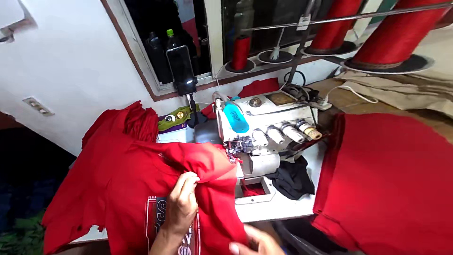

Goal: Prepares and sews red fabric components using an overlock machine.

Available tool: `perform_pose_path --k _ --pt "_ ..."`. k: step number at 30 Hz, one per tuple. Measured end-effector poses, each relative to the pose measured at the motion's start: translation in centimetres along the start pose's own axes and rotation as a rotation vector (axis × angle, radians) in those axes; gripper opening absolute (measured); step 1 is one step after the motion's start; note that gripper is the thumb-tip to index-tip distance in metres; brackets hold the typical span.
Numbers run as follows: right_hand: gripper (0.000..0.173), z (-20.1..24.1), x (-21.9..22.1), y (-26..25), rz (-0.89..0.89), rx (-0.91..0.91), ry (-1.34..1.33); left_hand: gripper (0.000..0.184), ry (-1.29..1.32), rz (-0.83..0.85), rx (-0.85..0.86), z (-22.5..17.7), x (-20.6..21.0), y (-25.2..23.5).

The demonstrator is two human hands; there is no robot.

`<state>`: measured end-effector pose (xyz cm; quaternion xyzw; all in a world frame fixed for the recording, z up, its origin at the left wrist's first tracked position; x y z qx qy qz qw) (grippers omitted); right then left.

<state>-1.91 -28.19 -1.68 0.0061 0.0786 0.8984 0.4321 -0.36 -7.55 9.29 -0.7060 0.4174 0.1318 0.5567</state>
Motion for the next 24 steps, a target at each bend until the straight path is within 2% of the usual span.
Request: perform_pose_path --k 3,5,8,10,13,18,24 --pt "0.039 1.4 -2.4 -4.1 -0.267 0.04 -0.032 0.017 -0.048 0.006 -0.052 -1.1 -0.7 -0.8" --pt "0.028 2.3 -2.5 -6.3 -0.349 0.021 -0.168 0.019 -0.119 -0.009 -0.032 -3.3 -1.3 -1.4" --pt "0.027 2.2 -2.2 -6.3 -0.416 -0.04 -0.221 0.023 -0.16 0.021 0.052 -6.5 -1.5 -1.0" --pt "0.03 1.7 -2.6 -5.2 -0.492 -0.051 -0.161 0.027 -0.189 0.121 0.037 -7.8 -1.3 -0.5" --pt "0.028 1.3 -3.0 -4.0 -0.512 -0.05 -0.153 0.023 -0.255 0.222 0.025 -9.9 -0.9 -0.2" --pt "0.019 2.3 -3.3 -3.3 -0.536 -0.099 -0.156 0.019 -0.323 0.212 -0.005 -13.0 0.0 -0.9" --pt "0.02 4.4 -4.4 -3.7 -0.661 -0.16 0.073 0.019 -0.404 0.215 -0.03 -12.3 2.9 -3.0"
Point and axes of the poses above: each hand's wrist, its own y-axis away from the middle knuckle, its own x-axis out of the palm, z = x × y, the point moved 7 cm from there along -y, towards the middle knuckle, and after that the axes turned 3 degrees about z, right-handed, at the moved point
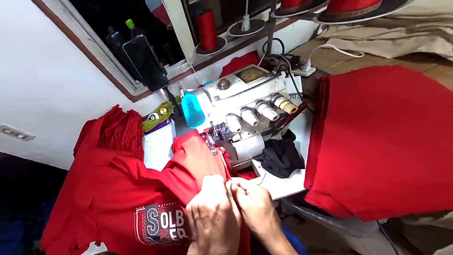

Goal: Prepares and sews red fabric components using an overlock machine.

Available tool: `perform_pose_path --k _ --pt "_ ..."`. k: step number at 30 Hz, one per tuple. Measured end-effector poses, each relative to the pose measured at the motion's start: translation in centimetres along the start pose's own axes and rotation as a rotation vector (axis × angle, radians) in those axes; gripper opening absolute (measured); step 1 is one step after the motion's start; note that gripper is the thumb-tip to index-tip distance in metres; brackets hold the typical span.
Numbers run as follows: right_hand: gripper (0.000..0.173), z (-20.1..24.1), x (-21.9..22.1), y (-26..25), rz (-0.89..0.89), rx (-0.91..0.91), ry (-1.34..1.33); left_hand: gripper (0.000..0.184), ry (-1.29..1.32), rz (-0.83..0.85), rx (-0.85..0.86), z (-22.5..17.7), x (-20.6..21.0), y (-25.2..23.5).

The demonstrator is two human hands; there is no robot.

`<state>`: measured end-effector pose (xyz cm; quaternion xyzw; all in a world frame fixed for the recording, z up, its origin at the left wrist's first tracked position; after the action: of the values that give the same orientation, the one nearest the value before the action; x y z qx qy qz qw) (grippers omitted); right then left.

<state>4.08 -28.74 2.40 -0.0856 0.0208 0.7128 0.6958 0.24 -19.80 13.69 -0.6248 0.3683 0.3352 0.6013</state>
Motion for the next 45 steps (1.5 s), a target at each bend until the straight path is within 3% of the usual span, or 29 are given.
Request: perform_pose_path --k 7,14,20,28,30,33,37,45 --pt "0.022 1.4 0.1 -1.7 -0.083 -0.064 0.033 0.012 0.161 0.058 -0.045 1.7 2.5 -2.4" --pt "0.021 0.3 0.8 -0.7 0.064 0.096 -0.219 0.013 0.416 -0.023 0.062 3.6 3.5 0.2" --pt "0.015 0.3 0.9 0.2 0.085 0.143 -0.291 0.011 0.375 -0.108 0.216 3.9 3.0 0.6" --pt "0.025 1.1 0.9 -0.4 0.117 0.185 -0.408 0.014 0.366 -0.116 0.303 3.4 2.9 1.5" --pt "0.023 0.6 1.0 -0.9 0.094 0.24 -0.429 0.018 0.34 -0.101 0.282 3.5 2.9 1.8" --pt "0.022 0.3 0.8 -1.5 0.055 0.207 -0.335 0.043 0.164 -0.032 0.238 3.8 3.4 1.5" --pt "0.026 0.4 1.2 -2.8 0.004 0.212 -0.207 0.035 0.047 -0.029 0.194 4.1 4.0 0.4" --pt "0.041 -0.2 2.0 -5.2 -0.056 0.248 -0.206 0.03 0.094 -0.006 0.059 5.6 5.9 -3.7"
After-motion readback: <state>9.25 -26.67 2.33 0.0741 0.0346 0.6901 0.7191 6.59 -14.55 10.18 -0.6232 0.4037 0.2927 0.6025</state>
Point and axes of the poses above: each hand's wrist, its own y-axis away from the middle knuckle, its own x-axis out of the palm, z = x × y, the point moved 7 cm from there along -y, towards the middle knuckle, and after that the axes turned 3 degrees about z, right-handed, at the moved point
